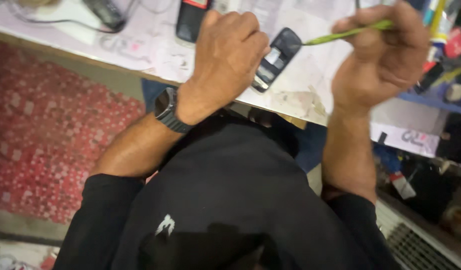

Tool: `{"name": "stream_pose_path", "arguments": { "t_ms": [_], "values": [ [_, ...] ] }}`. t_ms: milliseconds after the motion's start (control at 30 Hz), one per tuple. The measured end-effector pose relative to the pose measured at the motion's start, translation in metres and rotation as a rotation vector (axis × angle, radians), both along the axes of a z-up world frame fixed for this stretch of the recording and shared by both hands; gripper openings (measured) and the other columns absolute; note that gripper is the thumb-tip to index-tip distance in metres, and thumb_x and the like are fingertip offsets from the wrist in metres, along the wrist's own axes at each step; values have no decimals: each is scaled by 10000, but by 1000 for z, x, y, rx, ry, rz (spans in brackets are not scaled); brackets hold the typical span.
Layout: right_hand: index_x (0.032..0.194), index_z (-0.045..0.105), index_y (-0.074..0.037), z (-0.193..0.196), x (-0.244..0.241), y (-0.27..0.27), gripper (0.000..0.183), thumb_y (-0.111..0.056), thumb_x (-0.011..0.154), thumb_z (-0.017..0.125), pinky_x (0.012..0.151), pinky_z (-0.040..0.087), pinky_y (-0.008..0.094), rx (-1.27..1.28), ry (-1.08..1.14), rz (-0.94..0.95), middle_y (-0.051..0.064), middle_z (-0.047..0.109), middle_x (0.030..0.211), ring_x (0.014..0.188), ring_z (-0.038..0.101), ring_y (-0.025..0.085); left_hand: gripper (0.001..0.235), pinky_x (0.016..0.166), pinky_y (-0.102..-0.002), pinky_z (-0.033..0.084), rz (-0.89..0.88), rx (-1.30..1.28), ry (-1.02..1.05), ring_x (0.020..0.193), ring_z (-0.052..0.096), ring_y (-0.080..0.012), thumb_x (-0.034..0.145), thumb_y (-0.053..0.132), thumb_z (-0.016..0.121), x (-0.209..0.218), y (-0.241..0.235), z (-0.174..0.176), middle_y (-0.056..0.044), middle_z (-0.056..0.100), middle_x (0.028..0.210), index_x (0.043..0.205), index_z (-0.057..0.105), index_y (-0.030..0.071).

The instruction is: The person uses a green-handled screwdriver to manipulate the internal components of a disassembled black mobile phone on a cluttered workbench. The person repeatedly pries and adjusts parts inside the phone while holding it with the other hand.

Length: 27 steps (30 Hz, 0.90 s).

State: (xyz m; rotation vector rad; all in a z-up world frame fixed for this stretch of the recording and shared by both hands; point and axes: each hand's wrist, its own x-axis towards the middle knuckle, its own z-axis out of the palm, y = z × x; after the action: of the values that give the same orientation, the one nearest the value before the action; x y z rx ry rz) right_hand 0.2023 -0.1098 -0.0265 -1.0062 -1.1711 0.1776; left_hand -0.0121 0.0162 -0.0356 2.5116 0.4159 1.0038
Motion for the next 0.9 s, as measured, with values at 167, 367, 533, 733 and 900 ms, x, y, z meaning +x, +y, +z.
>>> {"name": "stream_pose_path", "arguments": {
  "t_ms": [167, 367, 533, 733, 900],
  "values": [
    [1403, 556, -63, -1, 17, -4, 301, -58, 1113, 635, 730, 636, 420, -24, 26, -9, 167, 707, 1156, 844, 748, 269, 210, 860, -457, 355, 189, 131, 217, 1020, 595, -265, 908, -21, 687, -54, 33, 9, -24, 604, 1024, 1057, 727, 122],
    [1342, 590, -38, -4, 11, -3, 257, -84, 1105, 680, 697, 655, 402, -50, 63, -15, 174, 719, 1060, 805, 720, 253, 342, 939, -489, 367, 181, 120, 229, 1094, 548, -324, 885, 23, 701, -76, 40, 19, -104, 603, 1118, 1224, 675, 56],
    [1303, 577, -35, 2, 14, -7, 236, -97, 1091, 662, 667, 614, 338, -80, 8, -8, 189, 722, 1025, 776, 714, 241, 363, 1005, -475, 350, 135, 39, 164, 1141, 530, -307, 957, 68, 729, -75, 26, 37, -101, 575, 1202, 1307, 635, 60],
    [1244, 534, -13, -3, 1, -12, 274, 98, 1059, 702, 745, 678, 392, -98, -107, -50, 208, 692, 1033, 849, 743, 276, 558, 966, -475, 333, -144, -131, 132, 1058, 539, -271, 854, 273, 865, -26, -10, 14, -108, 576, 1212, 1294, 628, 27],
    [1242, 522, 12, -1, -13, -11, 299, 153, 1049, 701, 820, 654, 386, -207, -120, -63, 247, 700, 1062, 898, 741, 289, 589, 966, -462, 333, -132, -143, 144, 1071, 541, -289, 818, 317, 895, -11, -16, 2, -100, 569, 1198, 1256, 616, 40]
  ]
}}
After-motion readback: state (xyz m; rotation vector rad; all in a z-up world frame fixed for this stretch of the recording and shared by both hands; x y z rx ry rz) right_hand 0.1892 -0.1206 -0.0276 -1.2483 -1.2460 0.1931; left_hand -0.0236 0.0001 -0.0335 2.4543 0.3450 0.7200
